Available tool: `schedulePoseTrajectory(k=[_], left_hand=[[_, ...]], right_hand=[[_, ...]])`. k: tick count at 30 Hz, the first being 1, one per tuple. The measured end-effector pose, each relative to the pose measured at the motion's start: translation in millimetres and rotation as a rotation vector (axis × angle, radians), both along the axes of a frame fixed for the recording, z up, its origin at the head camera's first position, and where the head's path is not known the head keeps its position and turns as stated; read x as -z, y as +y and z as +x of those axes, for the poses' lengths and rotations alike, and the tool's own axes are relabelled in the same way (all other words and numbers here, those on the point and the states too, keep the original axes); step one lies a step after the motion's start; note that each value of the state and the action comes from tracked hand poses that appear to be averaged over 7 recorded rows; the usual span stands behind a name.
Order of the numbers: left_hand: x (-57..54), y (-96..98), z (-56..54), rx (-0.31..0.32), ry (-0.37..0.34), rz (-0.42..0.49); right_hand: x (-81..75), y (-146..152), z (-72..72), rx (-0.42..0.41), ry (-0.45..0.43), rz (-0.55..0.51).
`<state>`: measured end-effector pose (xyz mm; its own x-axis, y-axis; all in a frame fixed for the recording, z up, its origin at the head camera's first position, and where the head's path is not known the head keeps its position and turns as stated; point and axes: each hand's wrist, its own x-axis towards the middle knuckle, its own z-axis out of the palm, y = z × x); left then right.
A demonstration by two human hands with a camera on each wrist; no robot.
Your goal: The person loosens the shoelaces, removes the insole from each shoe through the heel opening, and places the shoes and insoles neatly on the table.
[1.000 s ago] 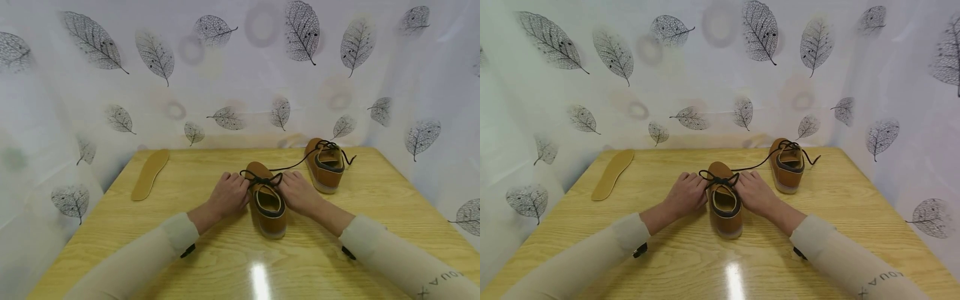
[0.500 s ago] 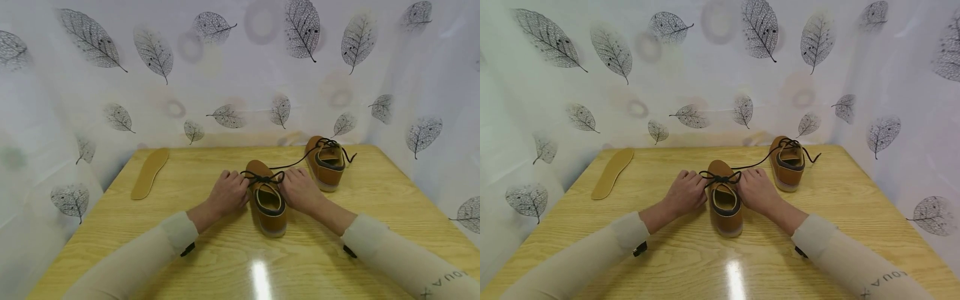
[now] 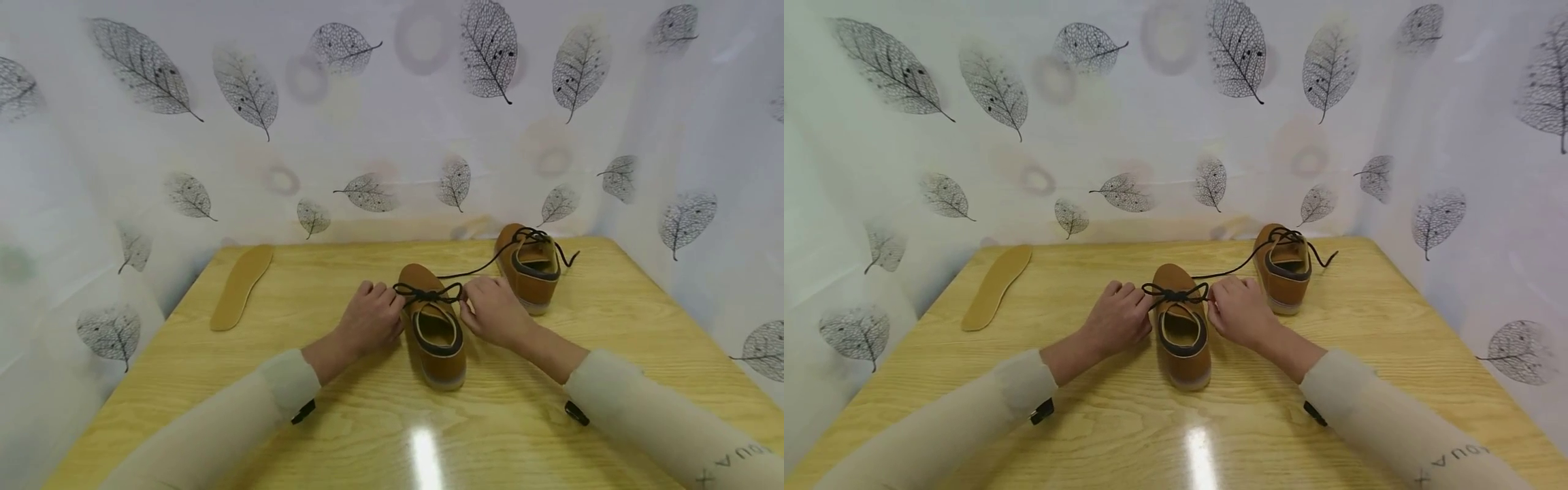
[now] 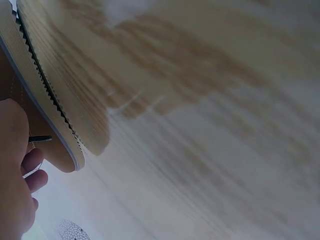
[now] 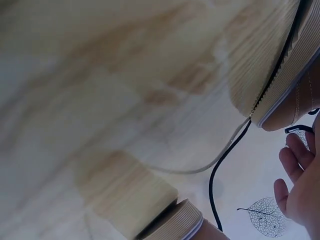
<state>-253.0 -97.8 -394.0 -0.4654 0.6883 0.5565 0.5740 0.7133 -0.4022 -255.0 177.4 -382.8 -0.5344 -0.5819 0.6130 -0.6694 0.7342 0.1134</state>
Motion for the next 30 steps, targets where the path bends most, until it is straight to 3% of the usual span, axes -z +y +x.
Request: schedulePoseTrajectory(k=[11,18,30], left_hand=[[-3.9,0.2,0.7,-0.007,-0.007,0.001],[-1.7,-7.4,2.7,-0.041,-0.021,-0.013],[0.0,-12.0,-1.6,0.001,0.027,0.003]], right_hand=[[6.2,6,-3.8,-0.038,0.125,0.124],[6.6,9,-2.4,-0.011,0.103,0.122],[4.4,14,-3.6,-0.022,0.103,0.098]])
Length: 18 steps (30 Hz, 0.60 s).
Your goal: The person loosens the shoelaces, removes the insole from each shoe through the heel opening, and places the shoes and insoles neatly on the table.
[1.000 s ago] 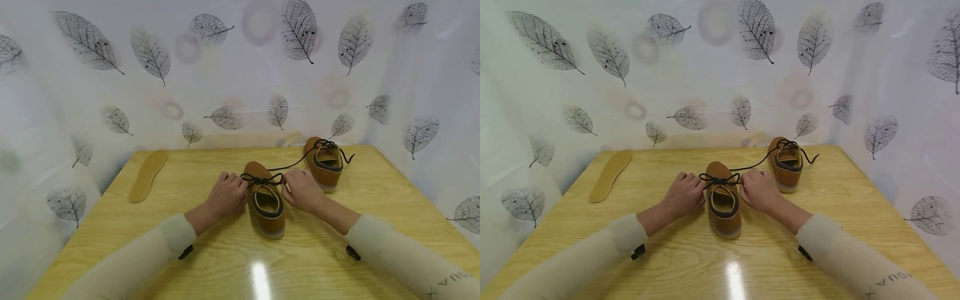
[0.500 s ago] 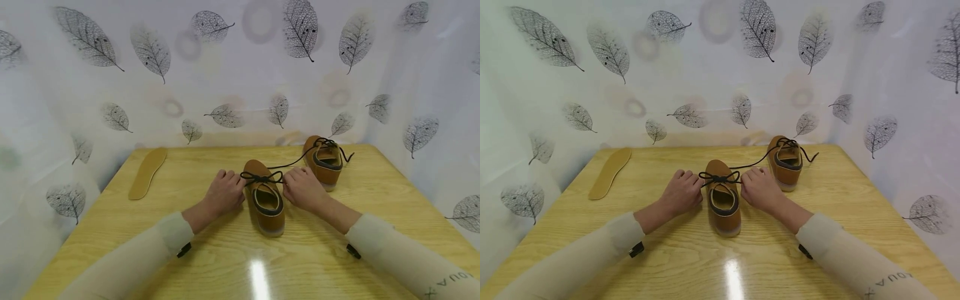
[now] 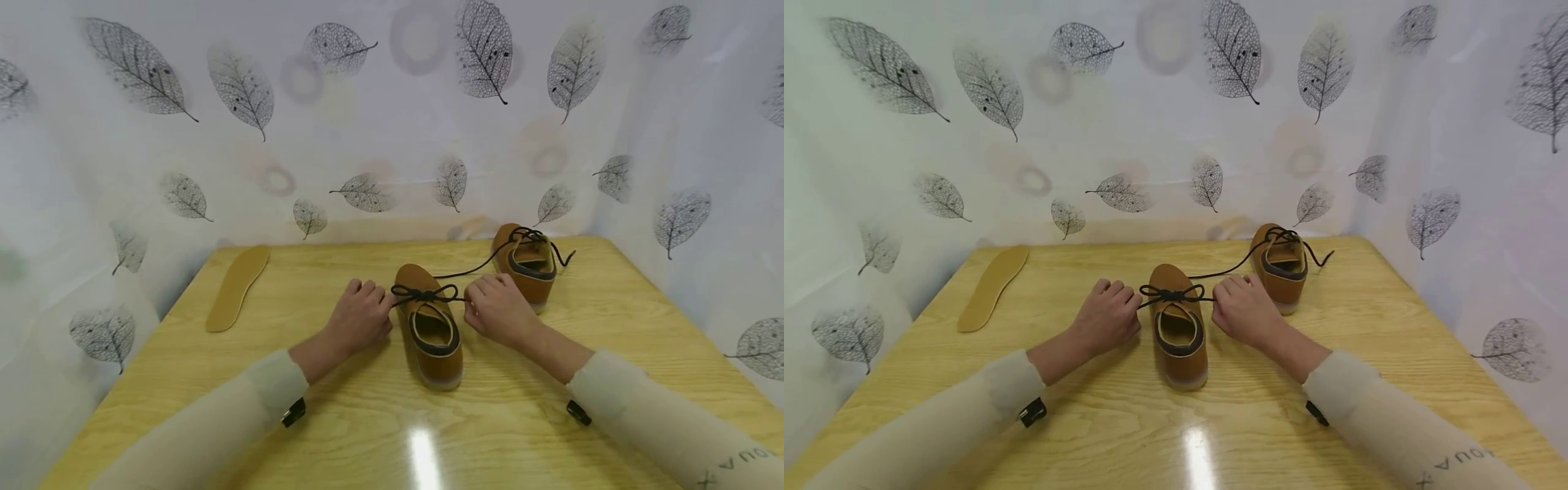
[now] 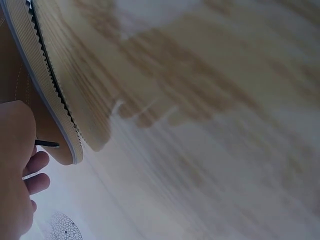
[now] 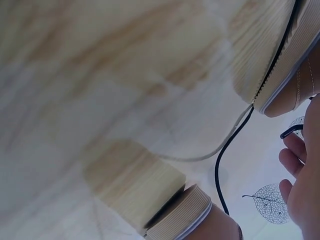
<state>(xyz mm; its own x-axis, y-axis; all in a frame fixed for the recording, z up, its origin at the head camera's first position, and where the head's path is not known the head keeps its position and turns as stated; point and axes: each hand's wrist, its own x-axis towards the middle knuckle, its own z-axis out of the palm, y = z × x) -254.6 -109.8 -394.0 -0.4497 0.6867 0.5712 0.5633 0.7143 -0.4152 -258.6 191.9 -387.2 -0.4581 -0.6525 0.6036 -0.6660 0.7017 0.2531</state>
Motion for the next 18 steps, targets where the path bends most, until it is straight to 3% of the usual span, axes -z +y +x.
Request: schedulePoseTrajectory(k=[14,18], left_hand=[[1.3,-3.6,5.3,-0.018,-0.001,-0.007],[-1.1,-8.6,2.2,-0.042,0.005,-0.018]], right_hand=[[4.8,1.9,3.3,0.037,0.020,0.024],[2.9,3.9,0.7,0.062,0.014,0.017]])
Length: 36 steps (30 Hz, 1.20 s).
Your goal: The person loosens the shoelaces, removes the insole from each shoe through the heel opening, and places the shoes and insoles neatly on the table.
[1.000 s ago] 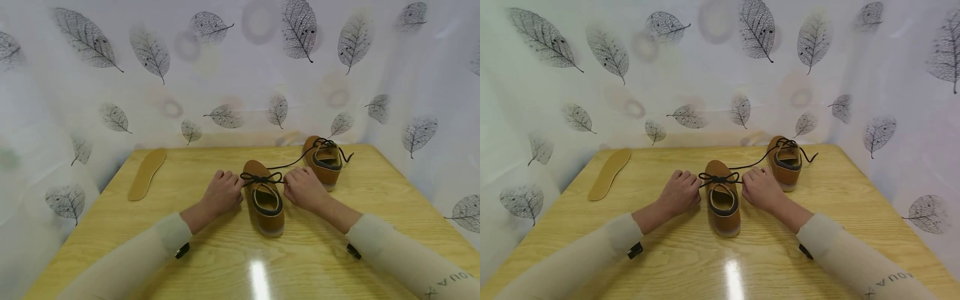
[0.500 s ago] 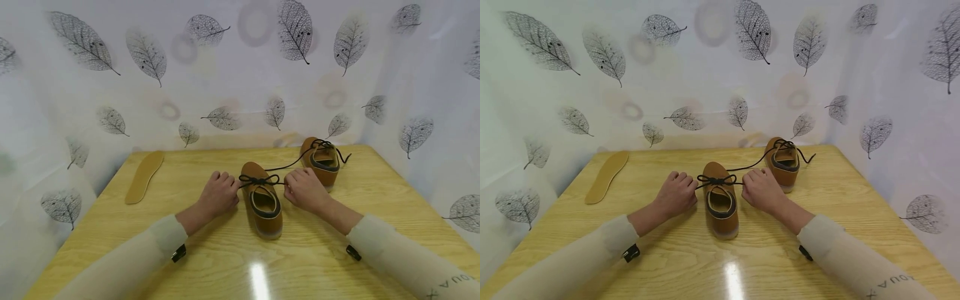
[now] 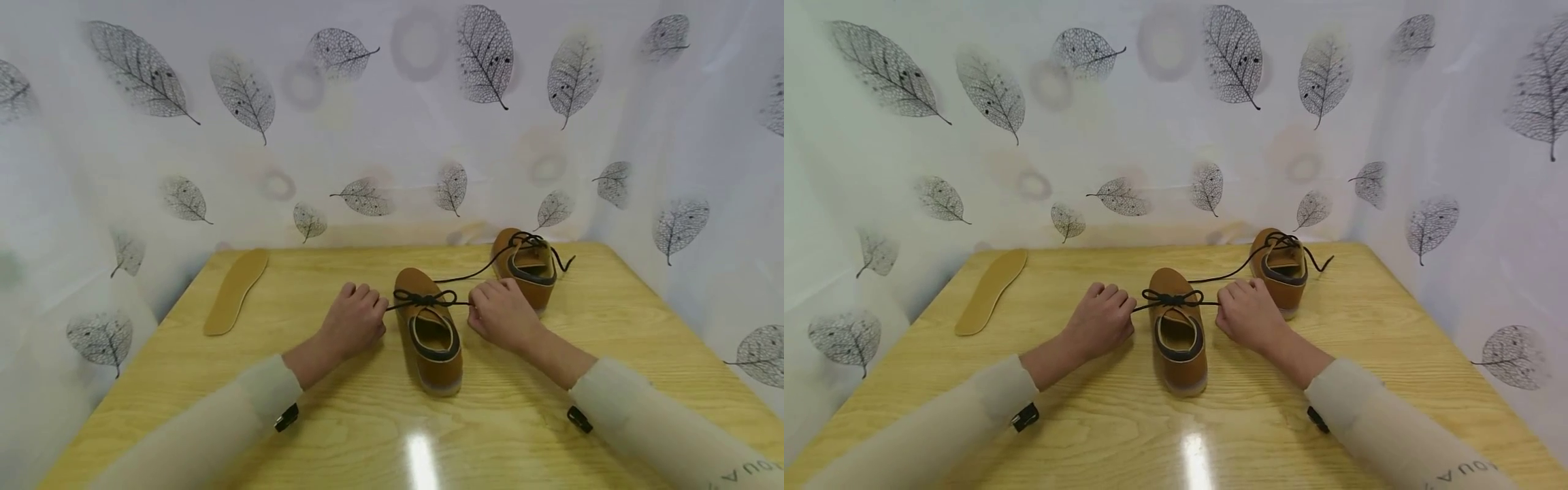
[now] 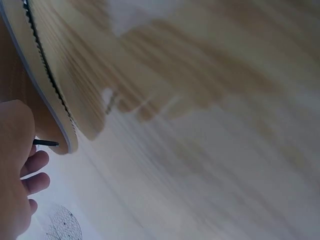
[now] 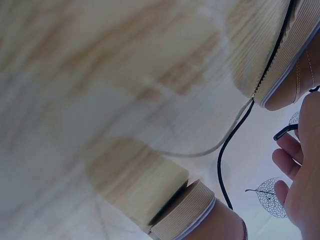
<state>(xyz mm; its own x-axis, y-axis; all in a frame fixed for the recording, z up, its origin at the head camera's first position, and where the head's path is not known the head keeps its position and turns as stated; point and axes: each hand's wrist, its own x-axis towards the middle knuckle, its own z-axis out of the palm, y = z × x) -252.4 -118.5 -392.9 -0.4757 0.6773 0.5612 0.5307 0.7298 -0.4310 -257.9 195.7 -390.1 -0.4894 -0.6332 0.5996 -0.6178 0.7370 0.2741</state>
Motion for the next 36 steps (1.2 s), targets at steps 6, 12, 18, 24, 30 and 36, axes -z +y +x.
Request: schedulePoseTrajectory(k=[6,12,18,24,30,36], left_hand=[[0.4,-13.5,-1.9,0.005,0.033,-0.012],[-0.3,-18.9,-3.2,0.053,0.023,-0.014],[0.5,-27.8,-7.6,0.092,-0.021,-0.058],[-0.7,-31.1,-6.7,0.120,0.007,-0.118],[-2.3,-31.2,-3.4,0.108,0.022,-0.130],[-3.8,-27.2,-0.1,0.087,0.008,-0.172]], right_hand=[[-0.7,0,-1.1,-0.013,0.003,0.000],[-1.2,2,-3.0,-0.019,0.019,0.006],[-1.5,1,-2.9,-0.015,0.028,0.014],[-1.9,3,-0.7,-0.020,0.047,0.017],[-1.4,5,-1.1,-0.044,0.085,0.031],[-3.9,7,-0.6,-0.031,0.121,0.064]])
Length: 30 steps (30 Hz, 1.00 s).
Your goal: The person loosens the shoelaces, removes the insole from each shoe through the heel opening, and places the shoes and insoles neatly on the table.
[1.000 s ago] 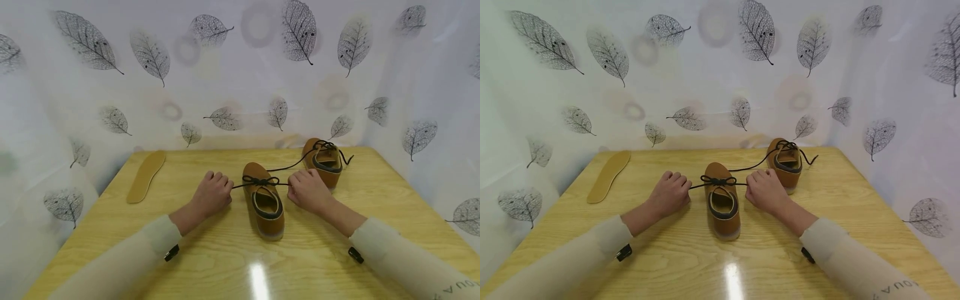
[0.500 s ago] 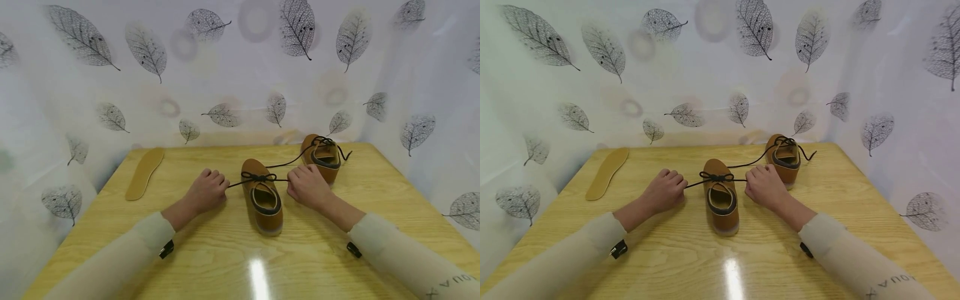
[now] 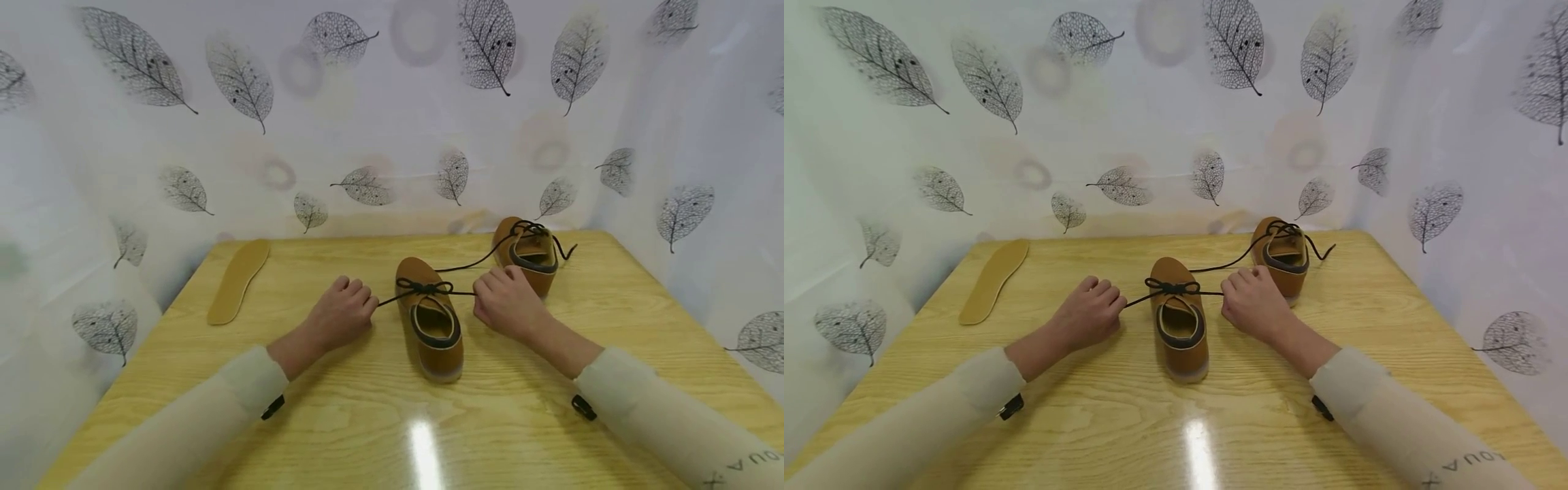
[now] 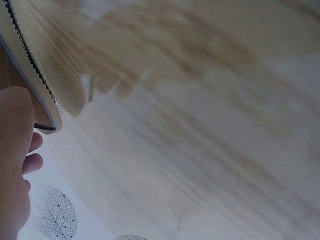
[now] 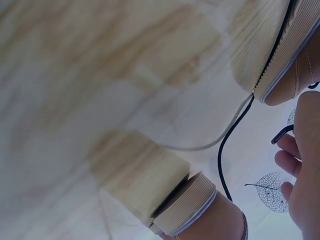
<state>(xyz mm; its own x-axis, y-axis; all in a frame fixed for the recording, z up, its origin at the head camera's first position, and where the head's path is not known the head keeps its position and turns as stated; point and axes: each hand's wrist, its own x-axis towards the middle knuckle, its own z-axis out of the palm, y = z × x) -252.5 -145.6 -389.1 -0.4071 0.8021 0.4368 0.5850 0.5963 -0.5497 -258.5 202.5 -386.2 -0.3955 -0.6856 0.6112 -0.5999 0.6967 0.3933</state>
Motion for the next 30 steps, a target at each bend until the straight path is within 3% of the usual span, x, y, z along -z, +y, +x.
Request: schedulePoseTrajectory(k=[14,24,30], left_hand=[[1.5,-1.9,-1.8,-0.007,0.003,0.052],[2.9,-7.4,-3.4,-0.050,0.019,0.067],[5.0,-1.2,0.5,-0.100,-0.060,0.084]], right_hand=[[2.6,3.1,0.1,0.062,-0.018,0.033],[1.8,3.9,2.7,0.145,-0.062,0.046],[2.1,0.9,4.5,0.102,-0.118,0.017]])
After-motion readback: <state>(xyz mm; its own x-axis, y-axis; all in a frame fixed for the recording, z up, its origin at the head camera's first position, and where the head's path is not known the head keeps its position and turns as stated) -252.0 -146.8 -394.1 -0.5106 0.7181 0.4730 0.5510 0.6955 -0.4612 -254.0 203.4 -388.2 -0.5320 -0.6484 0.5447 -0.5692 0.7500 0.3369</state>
